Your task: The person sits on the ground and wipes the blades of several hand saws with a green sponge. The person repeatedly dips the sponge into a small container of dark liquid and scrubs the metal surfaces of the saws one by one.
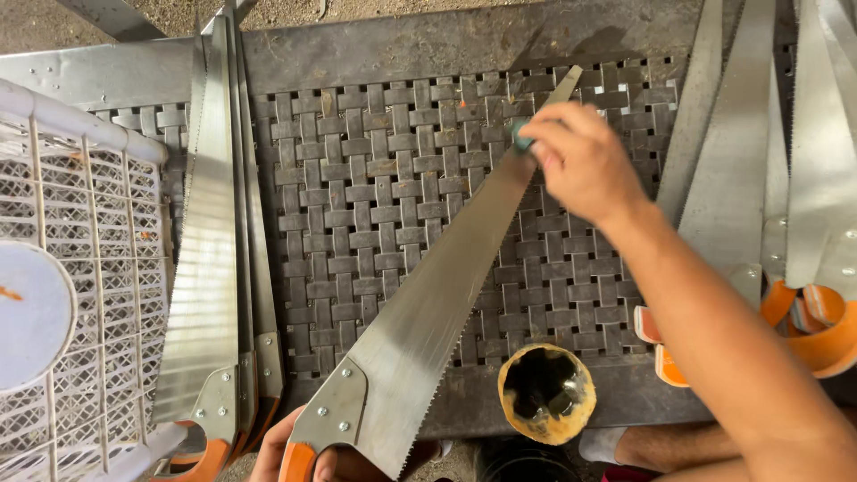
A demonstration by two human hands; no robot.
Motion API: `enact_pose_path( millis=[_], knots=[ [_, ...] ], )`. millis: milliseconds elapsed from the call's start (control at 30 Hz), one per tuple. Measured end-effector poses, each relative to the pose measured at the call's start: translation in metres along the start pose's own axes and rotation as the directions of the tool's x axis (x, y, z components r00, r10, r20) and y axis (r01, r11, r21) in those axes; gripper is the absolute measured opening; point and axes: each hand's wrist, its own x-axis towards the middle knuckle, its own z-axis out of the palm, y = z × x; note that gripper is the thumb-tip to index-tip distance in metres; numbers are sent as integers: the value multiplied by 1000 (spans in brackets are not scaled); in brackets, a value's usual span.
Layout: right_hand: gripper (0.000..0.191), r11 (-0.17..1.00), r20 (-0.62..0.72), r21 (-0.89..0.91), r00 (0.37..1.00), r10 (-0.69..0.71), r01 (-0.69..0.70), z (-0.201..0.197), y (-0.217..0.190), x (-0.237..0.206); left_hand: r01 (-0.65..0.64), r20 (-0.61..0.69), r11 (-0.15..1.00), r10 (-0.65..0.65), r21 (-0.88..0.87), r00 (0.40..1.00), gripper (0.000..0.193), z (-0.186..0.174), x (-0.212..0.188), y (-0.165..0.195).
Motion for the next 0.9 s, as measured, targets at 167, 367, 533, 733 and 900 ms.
enact_pose_path(
  millis=[167,367,533,733,900],
  knots=[
    [19,997,-46,-68,998,33,-36,0,80,20,127,-254,984,-92,123,963,43,-3,3,-4],
    [18,979,-118,-191,992,52,-74,-23,105,36,232,219,913,-164,-335,962,40,-29,25,-2],
    [17,996,-327,27,941,88,-84,-63,45,9,16,225,983,-57,182,973,38,-22,3,-10],
    [18,872,-248,471,929,274,-132,-105,-53,-40,-662,631,128,214,738,745,36,39,4,17],
    [19,789,-143,597,948,285,-148,-97,-125,-79,-667,664,-37,-68,744,745,49,98,13,83]
  ],
)
